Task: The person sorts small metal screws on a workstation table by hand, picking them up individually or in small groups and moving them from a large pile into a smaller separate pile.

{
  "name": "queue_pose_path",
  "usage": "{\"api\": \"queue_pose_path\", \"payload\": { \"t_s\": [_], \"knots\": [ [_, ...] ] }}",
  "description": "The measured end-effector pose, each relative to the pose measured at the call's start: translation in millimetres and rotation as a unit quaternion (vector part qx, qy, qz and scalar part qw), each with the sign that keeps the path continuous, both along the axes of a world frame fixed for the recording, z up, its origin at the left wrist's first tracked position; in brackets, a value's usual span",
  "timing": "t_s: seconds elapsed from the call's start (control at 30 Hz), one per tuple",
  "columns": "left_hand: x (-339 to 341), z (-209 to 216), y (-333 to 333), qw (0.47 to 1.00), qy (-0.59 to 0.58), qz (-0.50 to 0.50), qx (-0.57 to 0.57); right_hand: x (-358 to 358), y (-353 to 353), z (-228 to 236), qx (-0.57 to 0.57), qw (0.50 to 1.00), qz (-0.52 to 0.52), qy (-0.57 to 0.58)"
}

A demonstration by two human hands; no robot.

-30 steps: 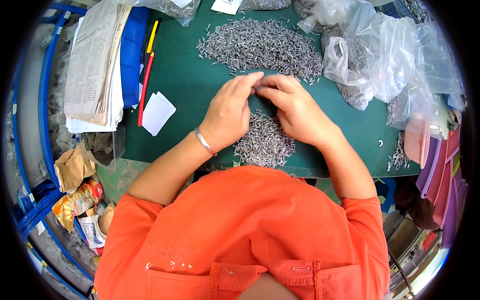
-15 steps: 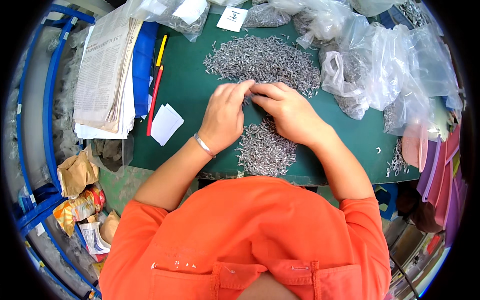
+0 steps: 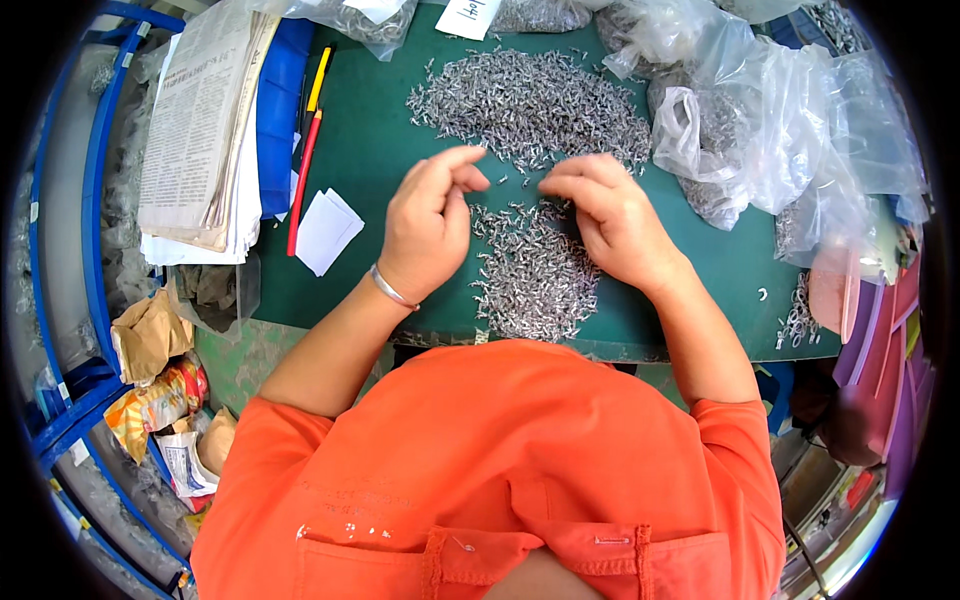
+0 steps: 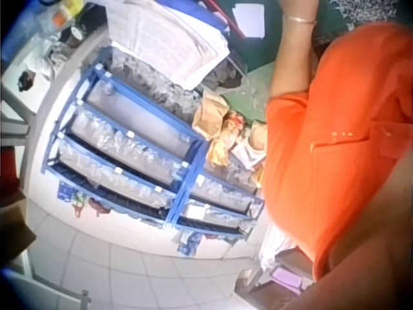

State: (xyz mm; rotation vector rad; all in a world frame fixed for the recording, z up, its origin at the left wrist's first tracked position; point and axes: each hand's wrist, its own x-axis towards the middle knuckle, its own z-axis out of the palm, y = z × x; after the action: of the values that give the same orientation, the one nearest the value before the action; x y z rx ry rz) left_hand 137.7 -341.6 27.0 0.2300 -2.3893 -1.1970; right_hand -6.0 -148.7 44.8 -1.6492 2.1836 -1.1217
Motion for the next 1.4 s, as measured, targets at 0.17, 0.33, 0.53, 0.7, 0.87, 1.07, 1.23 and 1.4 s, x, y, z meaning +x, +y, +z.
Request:
{"api": "queue_pose_path", "payload": {
  "t_s": [0.17, 0.33, 0.53, 0.7, 0.87, 1.07, 1.23, 1.4],
  "knots": [
    [-5, 8, 1, 0.986, -0.013, -0.059, -0.152, 6, -3, -2, -0.013, 0.999, 0.028, 0.024],
    [0, 4, 4, 0.997, -0.041, -0.050, -0.032, 2, 2, -4, -0.010, 0.997, 0.044, -0.057],
    [-8, 11, 10, 0.983, -0.125, -0.117, 0.072, 2, 1, 3, 0.053, 0.984, 0.106, -0.135],
    [31, 48, -7, 0.962, -0.149, -0.183, -0.136, 11, 46, 12, 0.072, 0.994, 0.082, -0.019],
    [42, 36, 16, 0.947, -0.185, -0.206, -0.160, 37, 49, 4, 0.161, 0.982, 0.068, 0.075],
    [14, 4, 25, 0.984, -0.065, -0.121, -0.117, 38, 14, -15, 0.036, 0.991, 0.041, 0.121],
    [-12, -6, 21, 0.998, -0.030, -0.062, 0.012, 19, -12, -18, -0.023, 0.986, -0.030, 0.161],
    [-7, 7, 20, 0.937, -0.143, -0.016, 0.317, 8, -18, -25, -0.128, 0.988, -0.089, -0.002]
  ]
}}
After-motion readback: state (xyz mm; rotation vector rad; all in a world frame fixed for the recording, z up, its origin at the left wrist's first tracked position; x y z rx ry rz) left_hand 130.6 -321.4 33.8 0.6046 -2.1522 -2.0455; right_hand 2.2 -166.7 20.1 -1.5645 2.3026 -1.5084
